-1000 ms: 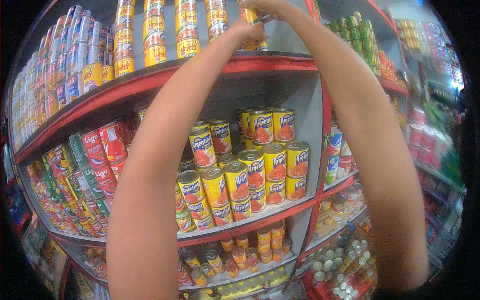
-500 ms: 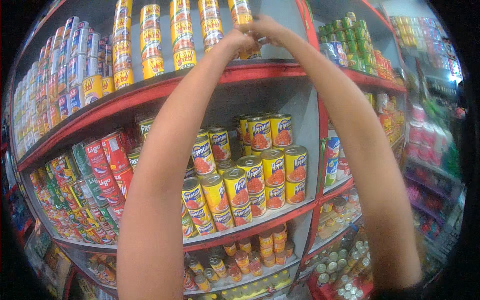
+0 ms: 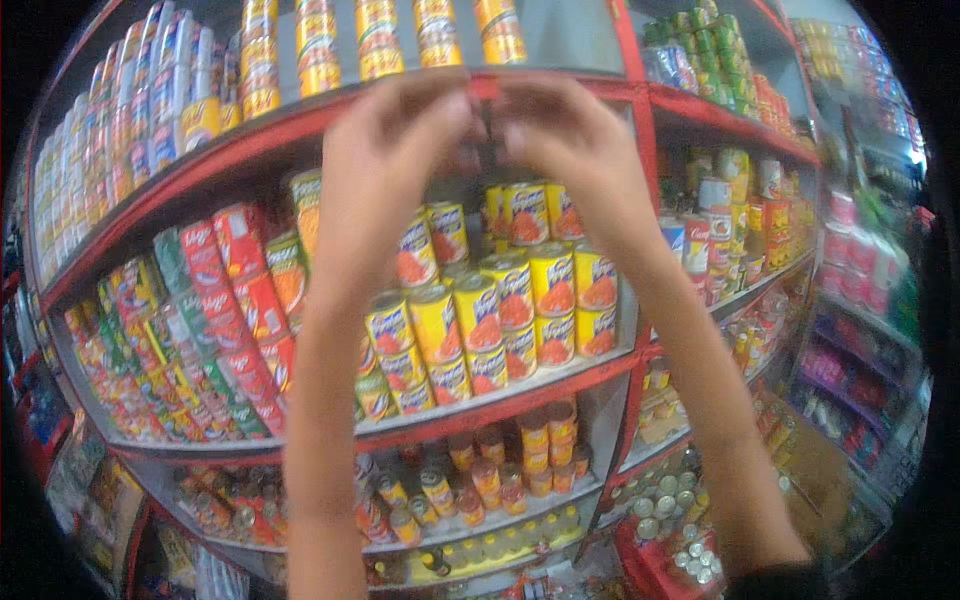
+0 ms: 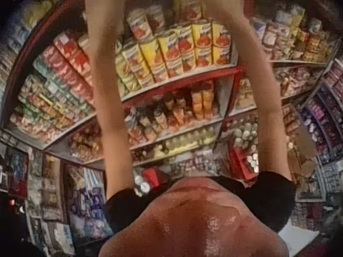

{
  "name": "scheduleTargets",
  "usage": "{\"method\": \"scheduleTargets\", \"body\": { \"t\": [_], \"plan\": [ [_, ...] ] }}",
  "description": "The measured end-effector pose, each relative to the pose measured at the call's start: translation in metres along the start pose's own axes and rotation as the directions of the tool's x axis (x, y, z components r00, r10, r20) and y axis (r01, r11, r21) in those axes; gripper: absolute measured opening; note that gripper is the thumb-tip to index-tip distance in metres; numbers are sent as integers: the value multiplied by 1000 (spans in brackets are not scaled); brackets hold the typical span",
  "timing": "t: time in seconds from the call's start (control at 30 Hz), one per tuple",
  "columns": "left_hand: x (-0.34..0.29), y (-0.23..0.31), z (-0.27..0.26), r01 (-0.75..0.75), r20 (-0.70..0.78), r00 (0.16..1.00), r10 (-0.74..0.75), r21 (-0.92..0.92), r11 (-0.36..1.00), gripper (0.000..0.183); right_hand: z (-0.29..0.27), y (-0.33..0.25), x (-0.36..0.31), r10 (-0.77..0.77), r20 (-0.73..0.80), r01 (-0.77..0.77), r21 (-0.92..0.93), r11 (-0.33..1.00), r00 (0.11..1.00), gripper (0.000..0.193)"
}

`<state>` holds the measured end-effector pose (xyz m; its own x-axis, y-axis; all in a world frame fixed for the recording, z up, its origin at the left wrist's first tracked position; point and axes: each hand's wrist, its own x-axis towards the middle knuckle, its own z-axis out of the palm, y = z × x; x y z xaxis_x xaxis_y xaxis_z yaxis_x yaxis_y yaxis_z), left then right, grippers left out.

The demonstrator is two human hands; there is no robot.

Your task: Restocking and organizing various canned food products on store shelves.

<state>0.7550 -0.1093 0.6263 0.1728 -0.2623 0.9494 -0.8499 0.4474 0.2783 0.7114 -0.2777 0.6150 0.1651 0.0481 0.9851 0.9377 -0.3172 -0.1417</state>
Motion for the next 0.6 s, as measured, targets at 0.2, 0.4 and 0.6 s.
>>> {"method": "scheduleTargets", "body": {
  "t": [0.2, 0.4, 0.6],
  "plan": [
    [-250, 44, -36, 543, -48, 820, -571, -254, 800, 31, 86, -81, -222, 660, 124, -619, 508, 599, 741, 45],
    [-370, 57, -62, 765, -72, 455, -888, -479, 431, 30, 129, -82, -289, 884, 208, -763, 609, 218, 419, 40],
    [-382, 90, -76, 655, -283, 507, -814, -486, 578, 27, 172, -106, -304, 840, 415, -849, 520, 97, 350, 31]
  ]
}}
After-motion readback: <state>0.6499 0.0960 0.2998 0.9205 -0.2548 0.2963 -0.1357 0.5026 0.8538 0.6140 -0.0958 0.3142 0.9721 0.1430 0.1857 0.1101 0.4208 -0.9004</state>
